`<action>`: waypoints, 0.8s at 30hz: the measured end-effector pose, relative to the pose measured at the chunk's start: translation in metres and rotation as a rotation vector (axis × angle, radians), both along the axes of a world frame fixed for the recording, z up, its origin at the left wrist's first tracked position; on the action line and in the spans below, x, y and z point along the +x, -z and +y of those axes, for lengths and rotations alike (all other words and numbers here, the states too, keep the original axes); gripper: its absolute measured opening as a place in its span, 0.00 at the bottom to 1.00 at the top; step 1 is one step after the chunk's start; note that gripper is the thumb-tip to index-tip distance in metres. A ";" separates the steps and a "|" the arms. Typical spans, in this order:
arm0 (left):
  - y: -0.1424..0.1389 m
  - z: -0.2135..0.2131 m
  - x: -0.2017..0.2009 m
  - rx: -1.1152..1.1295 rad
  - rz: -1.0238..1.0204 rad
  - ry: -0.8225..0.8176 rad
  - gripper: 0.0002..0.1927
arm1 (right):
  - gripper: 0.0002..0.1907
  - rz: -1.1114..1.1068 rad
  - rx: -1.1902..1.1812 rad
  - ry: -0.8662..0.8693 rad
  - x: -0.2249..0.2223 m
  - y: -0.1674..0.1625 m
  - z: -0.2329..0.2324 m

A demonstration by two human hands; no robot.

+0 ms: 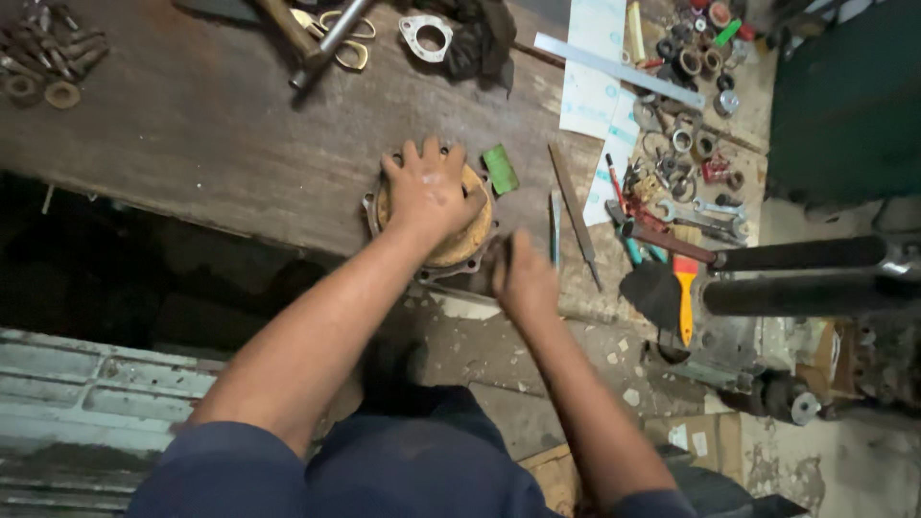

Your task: The person holds a round metal pump housing on a cluttered workbench with their left hand and repeatedly files or scrapes its edge with a small hand tool held in the right hand, working around the rim of the part throughout the episode.

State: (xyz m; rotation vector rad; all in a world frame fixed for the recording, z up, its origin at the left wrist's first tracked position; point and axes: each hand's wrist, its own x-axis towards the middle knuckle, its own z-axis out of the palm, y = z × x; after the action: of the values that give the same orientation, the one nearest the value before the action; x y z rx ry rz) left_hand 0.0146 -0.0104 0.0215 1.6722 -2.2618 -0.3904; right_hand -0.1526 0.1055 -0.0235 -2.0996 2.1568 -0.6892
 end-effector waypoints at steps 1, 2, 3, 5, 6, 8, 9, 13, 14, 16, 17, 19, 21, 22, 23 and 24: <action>0.000 0.000 -0.001 -0.007 -0.002 -0.005 0.33 | 0.12 -0.024 -0.004 -0.038 -0.002 0.000 0.003; -0.001 -0.001 -0.001 -0.005 0.008 -0.017 0.33 | 0.12 0.007 0.008 -0.016 -0.003 0.001 0.000; -0.001 -0.001 -0.001 0.008 0.018 -0.023 0.33 | 0.11 0.036 0.031 0.012 -0.005 0.002 -0.001; -0.002 0.001 -0.002 0.041 0.020 -0.016 0.33 | 0.11 0.074 0.059 0.034 -0.008 0.005 0.000; -0.002 0.000 -0.003 0.042 0.014 -0.014 0.32 | 0.11 0.084 0.045 0.019 -0.009 0.007 -0.001; -0.002 0.001 -0.002 0.025 0.010 -0.003 0.33 | 0.11 0.073 0.025 0.009 -0.010 0.009 -0.002; -0.002 0.001 -0.002 0.011 0.009 -0.005 0.33 | 0.10 0.050 0.021 0.004 -0.009 0.010 -0.002; 0.000 0.003 0.000 0.019 0.032 0.005 0.33 | 0.11 0.104 -0.029 0.017 -0.005 0.013 -0.001; 0.001 0.002 0.000 0.006 0.023 0.007 0.33 | 0.11 0.092 0.002 0.013 -0.004 0.013 -0.002; 0.002 0.002 -0.001 -0.022 0.011 0.002 0.32 | 0.13 0.073 0.062 -0.004 -0.004 0.013 -0.002; 0.002 0.001 -0.001 -0.021 0.021 -0.012 0.32 | 0.13 0.096 0.039 0.006 -0.004 0.013 -0.004; 0.003 0.002 -0.002 0.002 0.022 -0.017 0.33 | 0.12 0.121 0.016 0.050 -0.003 0.011 -0.002; 0.003 0.003 -0.003 0.002 0.038 -0.018 0.33 | 0.13 0.105 0.089 0.046 -0.002 0.007 0.003; 0.003 0.002 -0.003 -0.016 0.046 -0.016 0.33 | 0.14 0.096 0.108 0.047 0.000 0.004 0.005; 0.002 0.001 -0.003 0.004 0.030 -0.010 0.33 | 0.13 0.053 0.106 0.035 0.000 0.001 0.009; 0.002 0.001 -0.002 0.029 0.018 -0.012 0.32 | 0.12 0.014 0.109 0.015 0.000 -0.002 0.012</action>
State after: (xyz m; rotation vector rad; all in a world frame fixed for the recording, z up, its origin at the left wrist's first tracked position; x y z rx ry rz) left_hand 0.0123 -0.0094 0.0197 1.6884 -2.2431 -0.4357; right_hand -0.1522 0.1179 -0.0216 -2.0414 2.1670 -0.5474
